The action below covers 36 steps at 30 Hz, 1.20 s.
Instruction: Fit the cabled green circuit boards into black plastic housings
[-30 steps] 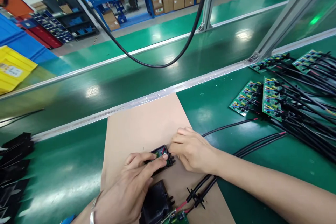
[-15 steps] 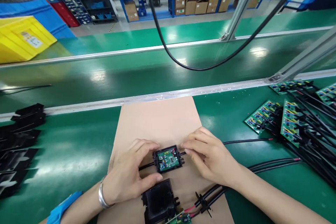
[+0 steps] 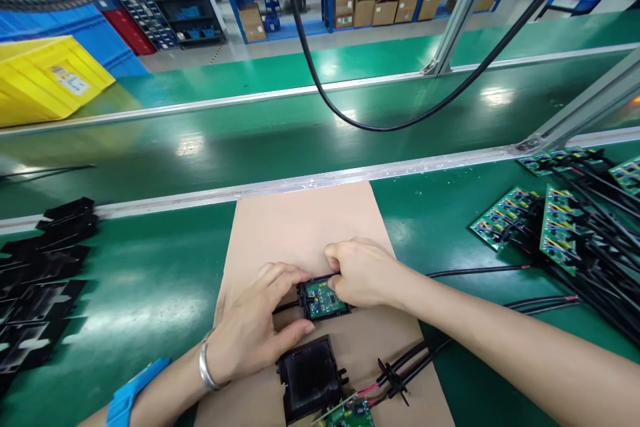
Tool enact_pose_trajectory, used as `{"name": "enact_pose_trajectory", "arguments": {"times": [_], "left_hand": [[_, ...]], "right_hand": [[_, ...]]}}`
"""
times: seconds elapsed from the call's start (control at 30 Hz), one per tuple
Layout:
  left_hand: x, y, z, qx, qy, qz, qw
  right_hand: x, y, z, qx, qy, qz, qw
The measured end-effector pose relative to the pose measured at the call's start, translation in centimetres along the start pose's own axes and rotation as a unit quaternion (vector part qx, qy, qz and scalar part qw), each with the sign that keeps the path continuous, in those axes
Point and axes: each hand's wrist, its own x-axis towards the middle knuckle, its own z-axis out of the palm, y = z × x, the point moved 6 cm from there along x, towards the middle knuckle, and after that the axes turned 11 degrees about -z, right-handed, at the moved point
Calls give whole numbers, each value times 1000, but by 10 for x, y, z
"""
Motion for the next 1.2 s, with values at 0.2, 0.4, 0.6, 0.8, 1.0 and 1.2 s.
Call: {"name": "enact_pose_trajectory", "arguments": {"times": [0.2, 0.4, 0.6, 0.8, 1.0, 1.2], "left_hand": [[0, -5, 0, -34, 26, 0, 999], [0, -9, 0, -37, 23, -13, 999], [2, -5, -1, -16, 16, -7, 1000], [-2, 4, -3, 56, 53, 22, 997], [-14, 13, 6, 228, 65, 64, 969], [-14, 19, 13, 236, 63, 63, 968]], "right_hand": [[18, -30, -4, -70, -63, -79, 992], [46, -35, 5, -98, -139, -62, 983], [39, -30, 2, -55, -92, -84, 991], [-10, -6, -24, 9, 42, -134, 990], [-67, -2, -18, 30, 159, -180, 970], [-70, -6, 5, -15, 144, -169, 975]]}}
